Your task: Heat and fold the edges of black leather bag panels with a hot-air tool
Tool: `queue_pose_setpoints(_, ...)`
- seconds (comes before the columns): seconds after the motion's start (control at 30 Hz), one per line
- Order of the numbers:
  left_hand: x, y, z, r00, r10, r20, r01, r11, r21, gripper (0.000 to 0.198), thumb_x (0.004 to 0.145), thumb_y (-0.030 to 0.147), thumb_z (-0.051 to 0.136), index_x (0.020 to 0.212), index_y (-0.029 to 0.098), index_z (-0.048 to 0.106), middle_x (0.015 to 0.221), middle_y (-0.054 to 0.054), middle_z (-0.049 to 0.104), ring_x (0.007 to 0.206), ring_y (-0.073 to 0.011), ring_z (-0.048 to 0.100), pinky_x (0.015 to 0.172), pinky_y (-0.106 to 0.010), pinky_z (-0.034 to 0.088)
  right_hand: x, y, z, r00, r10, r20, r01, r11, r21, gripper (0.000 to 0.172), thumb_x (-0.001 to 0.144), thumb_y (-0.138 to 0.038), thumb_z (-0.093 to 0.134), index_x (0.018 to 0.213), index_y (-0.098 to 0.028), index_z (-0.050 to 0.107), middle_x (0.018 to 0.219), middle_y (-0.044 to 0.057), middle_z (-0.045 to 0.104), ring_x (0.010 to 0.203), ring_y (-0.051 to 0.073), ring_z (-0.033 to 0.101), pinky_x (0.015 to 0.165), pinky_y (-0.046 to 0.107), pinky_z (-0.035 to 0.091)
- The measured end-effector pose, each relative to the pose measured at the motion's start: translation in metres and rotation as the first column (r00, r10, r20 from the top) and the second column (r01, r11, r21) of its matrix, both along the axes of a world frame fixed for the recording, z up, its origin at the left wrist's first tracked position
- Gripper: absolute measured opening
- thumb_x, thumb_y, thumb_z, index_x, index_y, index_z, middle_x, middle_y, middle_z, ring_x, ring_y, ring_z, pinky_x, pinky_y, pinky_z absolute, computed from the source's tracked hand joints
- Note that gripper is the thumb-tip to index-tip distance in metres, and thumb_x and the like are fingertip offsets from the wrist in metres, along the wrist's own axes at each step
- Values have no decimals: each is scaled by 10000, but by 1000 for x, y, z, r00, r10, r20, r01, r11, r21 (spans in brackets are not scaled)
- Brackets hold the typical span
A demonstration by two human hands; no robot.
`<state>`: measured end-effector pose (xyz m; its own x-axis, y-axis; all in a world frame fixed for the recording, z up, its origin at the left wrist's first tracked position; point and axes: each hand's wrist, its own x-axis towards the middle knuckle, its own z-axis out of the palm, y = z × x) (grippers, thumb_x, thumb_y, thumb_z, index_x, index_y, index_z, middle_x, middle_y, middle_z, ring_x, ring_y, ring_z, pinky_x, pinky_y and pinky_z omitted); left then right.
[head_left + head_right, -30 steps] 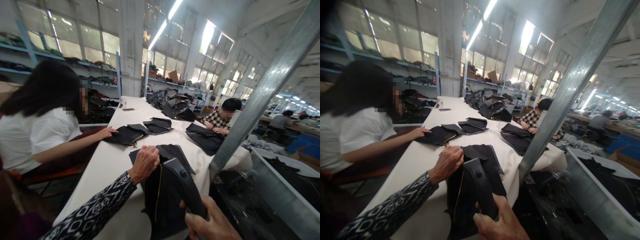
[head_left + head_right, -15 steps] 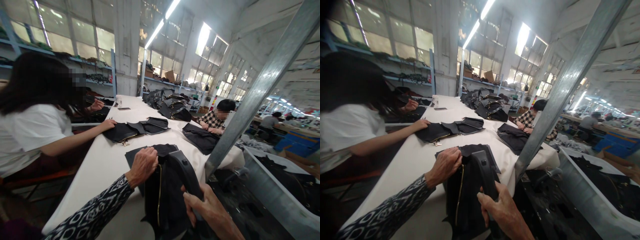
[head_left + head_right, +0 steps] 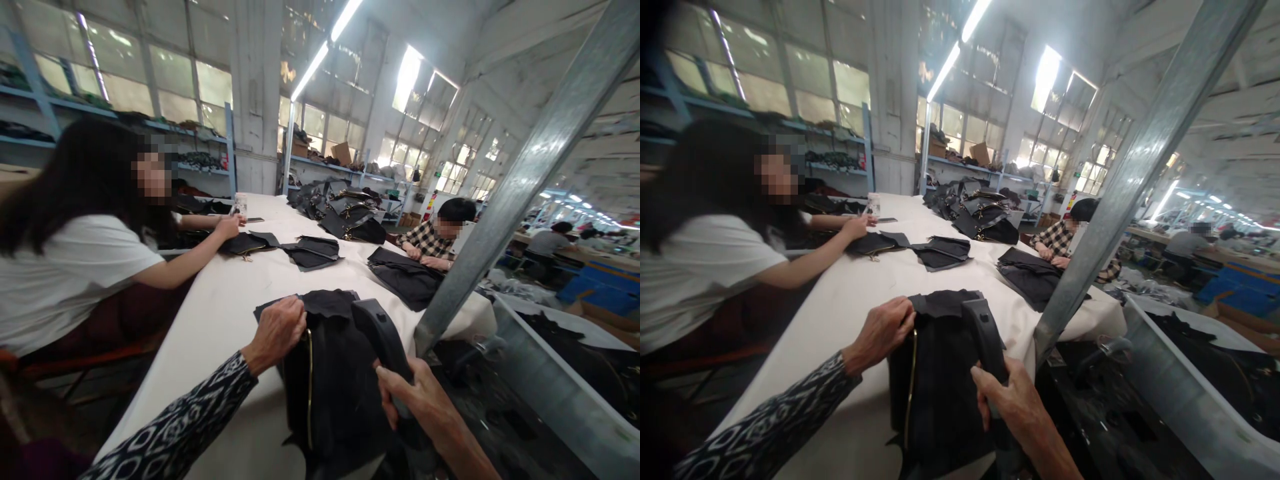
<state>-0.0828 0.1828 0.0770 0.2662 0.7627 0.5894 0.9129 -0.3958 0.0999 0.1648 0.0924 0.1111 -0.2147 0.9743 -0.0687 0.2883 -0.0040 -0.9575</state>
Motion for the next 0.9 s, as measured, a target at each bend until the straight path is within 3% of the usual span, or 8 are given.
queue_pose_setpoints(0.13, -17, 34, 25, 984, 151, 91, -154, 987, 33, 185, 876, 164, 460, 701, 172, 518, 673, -27, 564, 612, -177, 550, 574, -276, 351, 12, -3, -8, 1000, 18, 11, -18, 1000, -4, 408, 807, -518, 566, 636, -150, 519, 425, -24, 485, 376, 99, 458, 413, 215, 380)
queue_pose_setpoints(0.3, -40, 73, 85, 955, 269, 122, -287, 942, 172, 207, 904, 156, 409, 746, 143, 543, 732, -70, 574, 719, -225, 595, 640, -296, 373, 23, -7, -14, 1000, 0, -18, 0, 1000, -21, 390, 826, -512, 567, 859, -124, 569, 485, -34, 500, 389, 102, 455, 417, 223, 387)
queue_pose_setpoints(0.43, -48, 78, 138, 946, 311, 96, -324, 879, 349, 253, 942, 158, 337, 858, 79, 562, 845, -127, 579, 868, -249, 572, 744, -321, 384, 28, -10, -11, 999, -36, 13, 36, 999, -8, 384, 842, -516, 556, 811, -133, 568, 530, -10, 525, 438, 114, 487, 460, 238, 410)
queue_pose_setpoints(0.53, -41, 70, 153, 962, 274, 2, -243, 846, 474, 283, 970, 148, 291, 907, 31, 540, 900, -113, 532, 963, -246, 529, 821, -352, 359, 31, -8, -13, 1000, -17, 19, 18, 999, -37, 402, 852, -534, 538, 768, -141, 549, 531, -6, 519, 441, 115, 483, 462, 244, 413)
queue_pose_setpoints(0.6, -32, 62, 141, 971, 199, -136, -103, 854, 511, 297, 971, 145, 289, 866, 55, 551, 894, -104, 521, 968, -248, 512, 840, -379, 357, 33, -6, -18, 1000, -2, 24, 3, 999, -37, 413, 860, -546, 521, 788, -140, 541, 512, -11, 512, 439, 118, 481, 464, 244, 416)
queue_pose_setpoints(0.67, -22, 52, 109, 949, 88, -304, 76, 869, 489, 278, 951, 127, 332, 808, 108, 569, 869, -97, 544, 916, -240, 514, 827, -381, 383, 36, -5, -23, 999, 19, 29, -18, 999, -33, 434, 860, -563, 509, 850, -130, 541, 492, -22, 502, 430, 120, 477, 459, 245, 413)
queue_pose_setpoints(0.8, -3, 28, 17, 881, -118, -459, 319, 863, 392, 251, 918, 102, 406, 723, 138, 559, 753, -65, 562, 785, -206, 534, 723, -343, 452, 38, -7, -29, 996, 36, 80, -31, 998, -56, 446, 871, -555, 493, 922, -114, 534, 496, -30, 500, 443, 123, 490, 482, 250, 423)
queue_pose_setpoints(0.9, 8, 16, -43, 864, -293, -410, 424, 863, 276, 183, 905, 74, 426, 816, 94, 584, 841, -102, 595, 889, -232, 557, 820, -396, 482, 36, -7, -28, 994, 28, 105, -19, 996, -90, 451, 851, -551, 511, 946, -111, 522, 504, -30, 507, 437, 124, 490, 474, 252, 423)
